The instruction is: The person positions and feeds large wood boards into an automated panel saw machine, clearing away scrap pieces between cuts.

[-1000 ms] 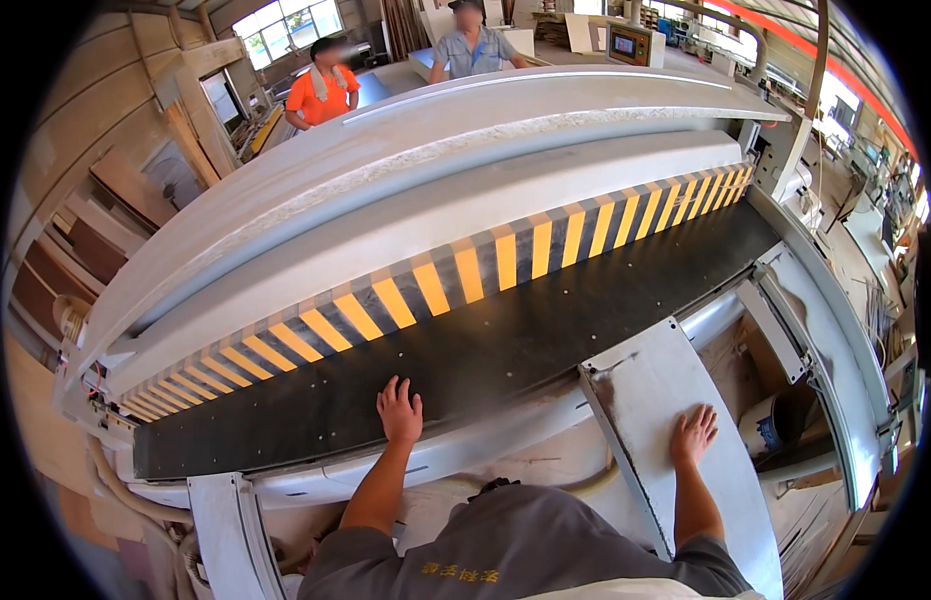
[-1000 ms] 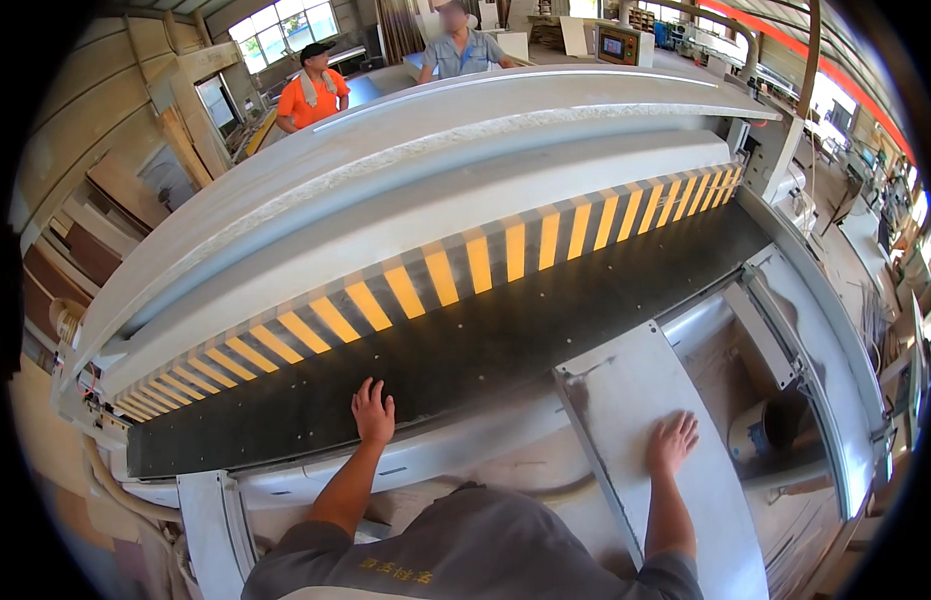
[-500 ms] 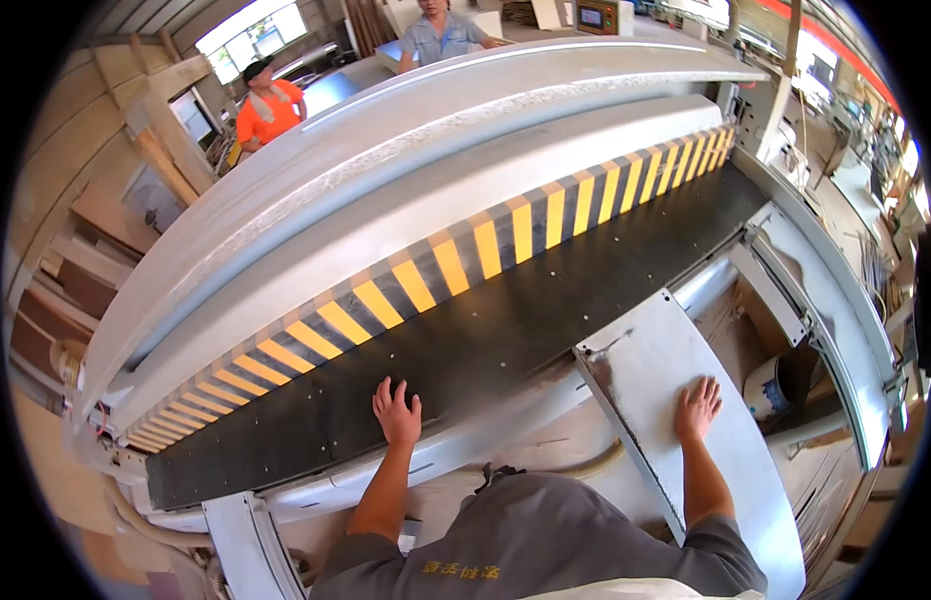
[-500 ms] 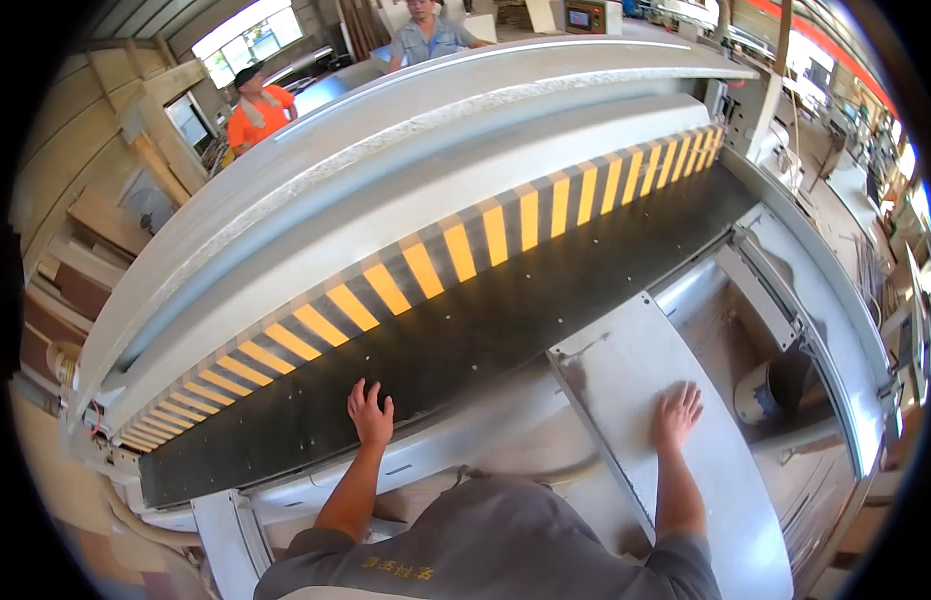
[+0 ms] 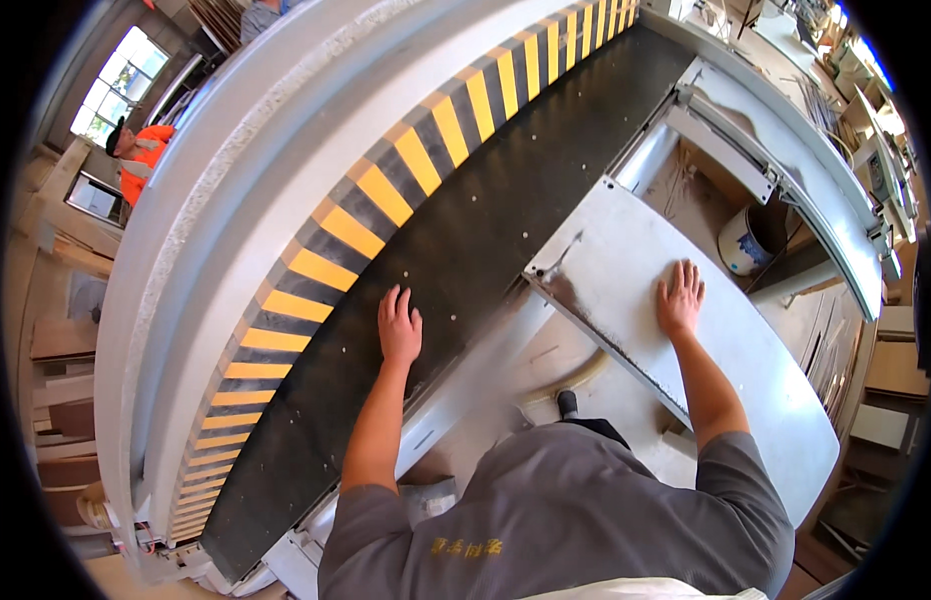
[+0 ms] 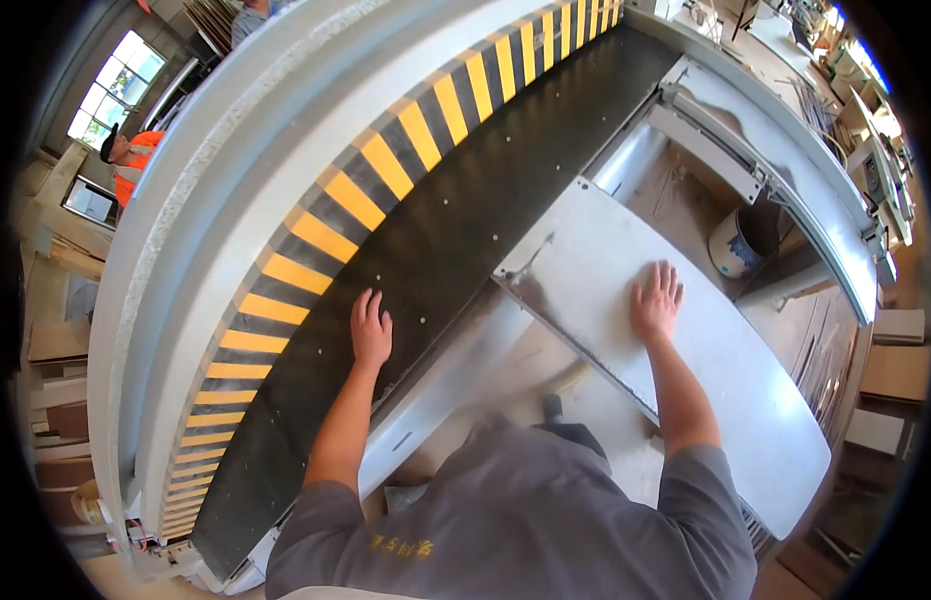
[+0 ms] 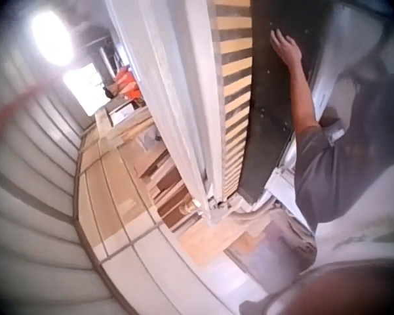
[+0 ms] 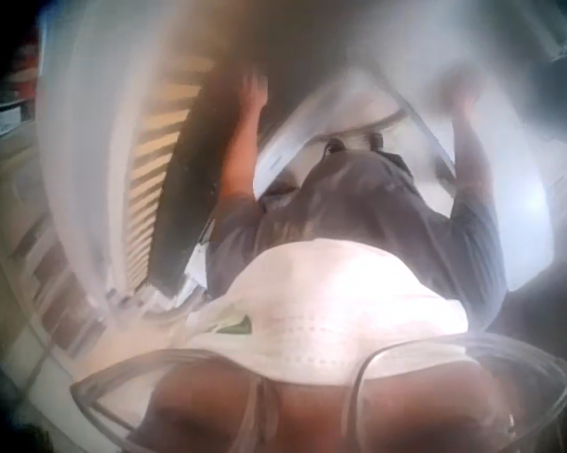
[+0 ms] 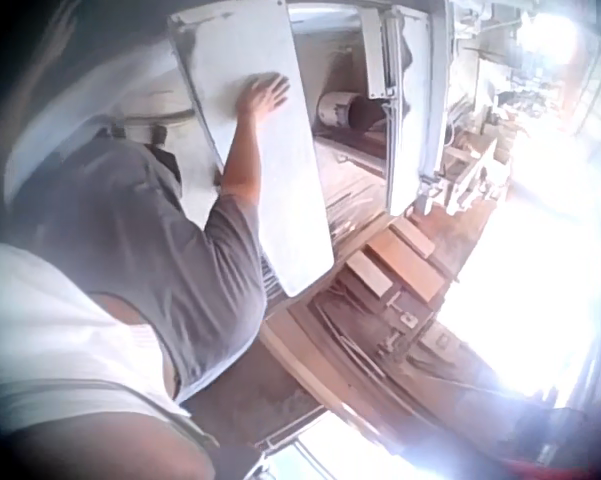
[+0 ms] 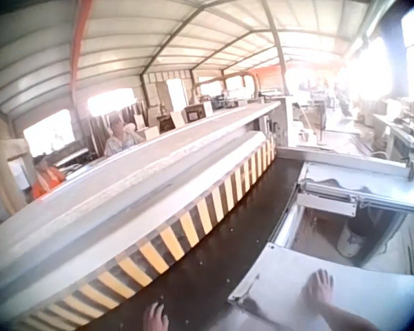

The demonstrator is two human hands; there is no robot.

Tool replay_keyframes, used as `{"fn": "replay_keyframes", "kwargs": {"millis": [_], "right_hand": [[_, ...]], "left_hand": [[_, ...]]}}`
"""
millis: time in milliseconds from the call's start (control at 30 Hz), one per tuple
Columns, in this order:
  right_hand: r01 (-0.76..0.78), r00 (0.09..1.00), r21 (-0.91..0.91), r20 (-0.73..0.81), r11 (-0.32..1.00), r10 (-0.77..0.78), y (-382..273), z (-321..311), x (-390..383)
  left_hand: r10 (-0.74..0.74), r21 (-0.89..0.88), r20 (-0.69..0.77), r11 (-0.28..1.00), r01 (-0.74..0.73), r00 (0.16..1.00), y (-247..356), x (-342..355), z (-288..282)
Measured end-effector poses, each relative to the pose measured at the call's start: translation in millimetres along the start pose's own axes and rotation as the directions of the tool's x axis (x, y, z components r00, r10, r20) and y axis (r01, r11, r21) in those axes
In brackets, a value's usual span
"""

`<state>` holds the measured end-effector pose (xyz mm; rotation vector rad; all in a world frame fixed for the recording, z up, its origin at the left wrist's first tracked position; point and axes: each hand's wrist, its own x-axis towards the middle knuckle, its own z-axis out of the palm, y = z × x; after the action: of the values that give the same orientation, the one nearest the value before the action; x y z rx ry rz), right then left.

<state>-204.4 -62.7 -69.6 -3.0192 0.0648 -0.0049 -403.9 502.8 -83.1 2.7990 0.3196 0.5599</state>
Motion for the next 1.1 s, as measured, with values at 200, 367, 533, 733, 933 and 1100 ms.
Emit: {"fn": "replay_keyframes", "kwargs": {"millis": [200,367,533,733,933,1100], "right_hand": [[0.011,0.997,-0.009,-0.074,1.0,-0.012,9,8,2],[0.032,0.996,-0.03,-0.086,0.999,-0.034,12,21,4],[0.053,0.995,-0.022,-0.089,0.998,-0.055,9,27,6],[0.011,0.998,-0.071,-0.054,0.997,-0.015,22,39,6],[0.047,0.997,-0.05,-0.058,0.998,-0.05,16,46,13],[0.016,0.998,0.03,-0.067,0.999,-0.014,26,38,11]], "left_hand": [[0.099,0.094,0.047,0.99,-0.103,0.994,-4,82,37],[-0.133,0.232,0.068,0.966,0.113,0.989,-24,138,67],[-0.316,0.361,-0.054,0.878,0.314,0.947,-30,154,98],[-0.378,0.332,0.005,0.874,0.355,0.926,-31,148,93],[-0.398,0.441,-0.06,0.812,0.382,0.915,-45,120,94],[-0.216,0.219,-0.272,0.935,0.279,0.938,39,30,87]]}}
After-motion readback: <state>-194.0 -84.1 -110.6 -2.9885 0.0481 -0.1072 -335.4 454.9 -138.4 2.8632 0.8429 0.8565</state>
